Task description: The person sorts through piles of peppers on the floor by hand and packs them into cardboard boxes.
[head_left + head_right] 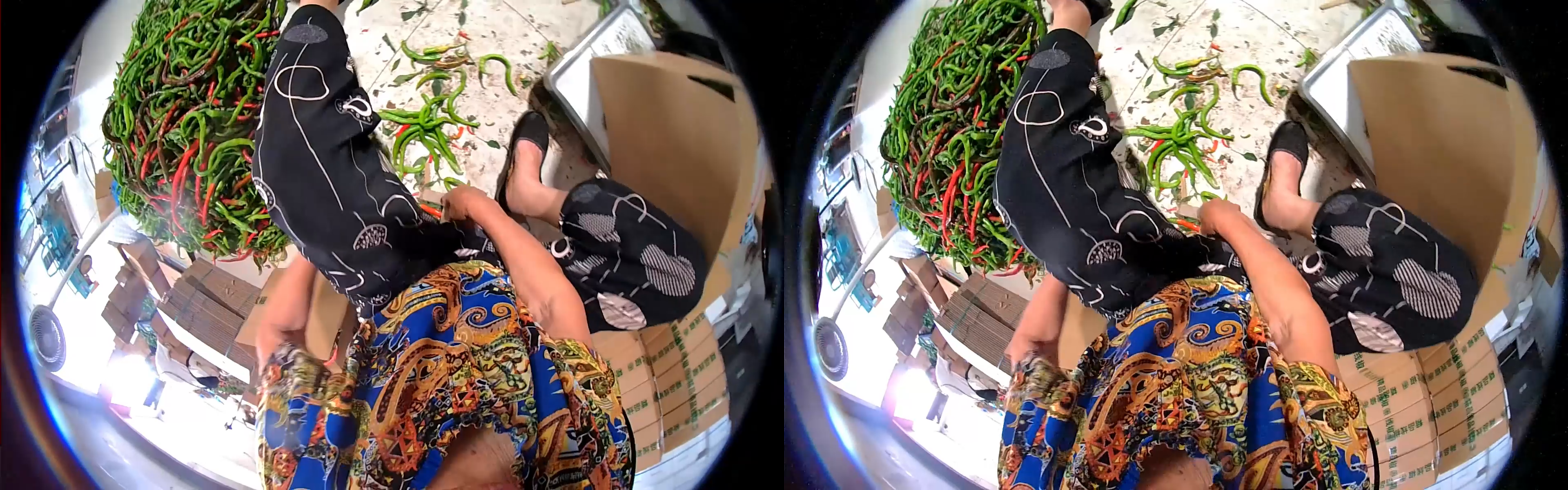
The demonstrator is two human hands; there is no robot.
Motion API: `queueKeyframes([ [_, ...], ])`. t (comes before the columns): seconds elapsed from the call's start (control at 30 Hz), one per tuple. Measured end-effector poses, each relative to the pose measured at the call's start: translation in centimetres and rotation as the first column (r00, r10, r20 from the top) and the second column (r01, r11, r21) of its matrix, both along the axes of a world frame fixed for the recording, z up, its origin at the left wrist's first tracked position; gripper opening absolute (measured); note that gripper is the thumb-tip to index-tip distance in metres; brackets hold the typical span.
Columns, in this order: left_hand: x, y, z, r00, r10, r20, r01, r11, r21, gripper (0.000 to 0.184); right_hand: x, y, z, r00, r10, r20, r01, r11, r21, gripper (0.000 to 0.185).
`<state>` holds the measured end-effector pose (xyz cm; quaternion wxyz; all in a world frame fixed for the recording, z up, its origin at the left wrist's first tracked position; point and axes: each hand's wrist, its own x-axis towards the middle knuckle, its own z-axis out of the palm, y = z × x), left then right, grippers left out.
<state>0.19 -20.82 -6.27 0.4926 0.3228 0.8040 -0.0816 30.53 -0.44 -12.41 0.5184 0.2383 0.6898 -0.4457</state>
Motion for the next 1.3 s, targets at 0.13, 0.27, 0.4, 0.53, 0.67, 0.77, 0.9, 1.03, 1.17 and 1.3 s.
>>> queueKeyframes([
  [0.13,4.8,0.5,-2.8,0.98,0.17,0.106,-0.176,0.983,0.049,0.028,-0.5,0.1,-1.1,0.998,-0.046,0.049,0.043,0.997,0.07,0.031],
  [0.27,6.4,3.8,-3.6,0.959,0.24,0.154,-0.267,0.945,0.188,0.027,-1.5,2.7,2.1,0.989,-0.125,0.075,0.108,0.975,0.197,0.028],
  [0.4,6.7,8.4,-5.2,0.967,0.208,0.144,-0.25,0.879,0.406,0.026,-4.4,5.1,4.3,0.894,-0.38,-0.238,0.448,0.777,0.441,0.025],
  [0.53,6.5,13.6,-7.0,0.999,0.005,0.049,-0.034,0.775,0.631,0.026,-6.4,5.1,3.2,0.68,-0.257,-0.687,0.684,0.559,0.468,0.013],
  [0.67,6.0,17.3,-7.6,0.913,-0.326,-0.246,0.393,0.541,0.743,0.022,-7.6,6.3,1.5,0.71,-0.151,-0.688,0.628,0.577,0.522,0.015],
  [0.77,6.0,18.1,-7.1,0.877,-0.354,-0.324,0.472,0.513,0.717,0.023,-8.0,9.1,3.2,0.579,-0.065,-0.813,0.731,0.484,0.482,0.018],
  [0.9,5.6,18.3,-7.8,0.87,-0.348,-0.35,0.487,0.493,0.721,0.025,-6.4,10.6,5.3,0.566,-0.188,-0.803,0.803,0.347,0.485,0.019],
  [1.03,5.4,18.8,-6.7,0.999,0.043,-0.004,-0.018,0.507,0.862,0.018,-3.9,9.7,4.6,0.444,-0.489,-0.751,0.89,0.14,0.435,0.023],
  [1.17,6.7,17.1,-5.3,0.96,0.042,0.277,-0.209,0.766,0.608,0.02,-2.5,7.0,1.8,0.443,-0.639,-0.629,0.89,0.229,0.395,0.025],
  [1.3,9.8,13.6,-7.4,0.995,0.042,-0.085,0.048,0.554,0.831,0.036,-3.8,5.0,1.0,0.524,-0.666,-0.531,0.852,0.422,0.31,0.016],
])
